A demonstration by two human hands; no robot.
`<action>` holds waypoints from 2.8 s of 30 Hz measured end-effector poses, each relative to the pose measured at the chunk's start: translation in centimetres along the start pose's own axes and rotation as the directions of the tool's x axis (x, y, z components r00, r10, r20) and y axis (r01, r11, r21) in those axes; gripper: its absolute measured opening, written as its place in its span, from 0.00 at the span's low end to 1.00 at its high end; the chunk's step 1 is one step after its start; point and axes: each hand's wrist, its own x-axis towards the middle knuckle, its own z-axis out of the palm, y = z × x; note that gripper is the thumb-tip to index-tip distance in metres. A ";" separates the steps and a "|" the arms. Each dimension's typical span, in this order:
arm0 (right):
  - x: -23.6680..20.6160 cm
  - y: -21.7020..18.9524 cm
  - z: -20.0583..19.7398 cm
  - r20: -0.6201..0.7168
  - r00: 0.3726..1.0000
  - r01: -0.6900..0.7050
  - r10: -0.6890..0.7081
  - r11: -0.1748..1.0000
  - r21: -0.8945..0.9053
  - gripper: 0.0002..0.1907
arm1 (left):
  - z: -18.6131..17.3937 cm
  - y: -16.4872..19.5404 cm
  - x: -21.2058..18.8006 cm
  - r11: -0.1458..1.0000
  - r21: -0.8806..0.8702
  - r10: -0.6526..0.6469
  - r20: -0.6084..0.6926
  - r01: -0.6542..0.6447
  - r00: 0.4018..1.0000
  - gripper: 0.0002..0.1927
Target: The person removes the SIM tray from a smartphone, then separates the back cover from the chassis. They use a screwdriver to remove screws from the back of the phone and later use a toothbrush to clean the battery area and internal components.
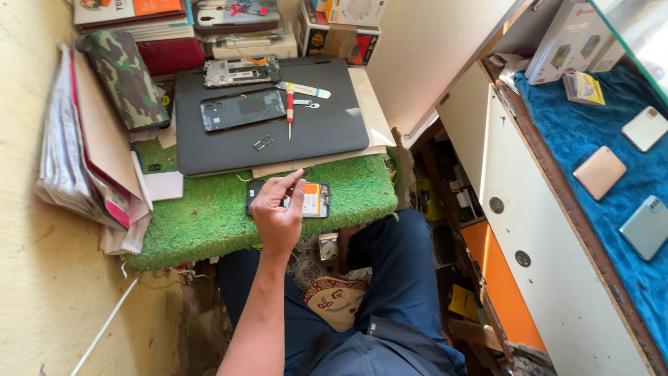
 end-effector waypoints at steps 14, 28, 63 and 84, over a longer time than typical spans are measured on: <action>-0.6 7.3 -1.8 0.011 1.000 -0.024 0.024 1.000 0.020 0.16 | -0.2 -0.1 0.2 1.000 -0.007 0.001 -0.003 -0.001 1.000 0.10; -1.4 8.5 -2.6 0.006 1.000 -0.025 0.024 0.999 0.020 0.17 | -0.2 0.0 0.2 1.000 0.003 0.005 -0.013 -0.005 1.000 0.10; -8.1 -31.3 9.1 -0.312 0.529 0.787 -0.789 0.318 0.530 0.19 | -0.4 -0.7 0.4 0.996 0.047 0.072 -0.002 -0.072 0.997 0.09; -10.7 -40.6 15.3 -0.494 0.396 0.901 -0.774 0.222 0.374 0.24 | -0.1 -1.4 -0.2 0.958 0.236 0.189 -0.092 -0.163 0.978 0.03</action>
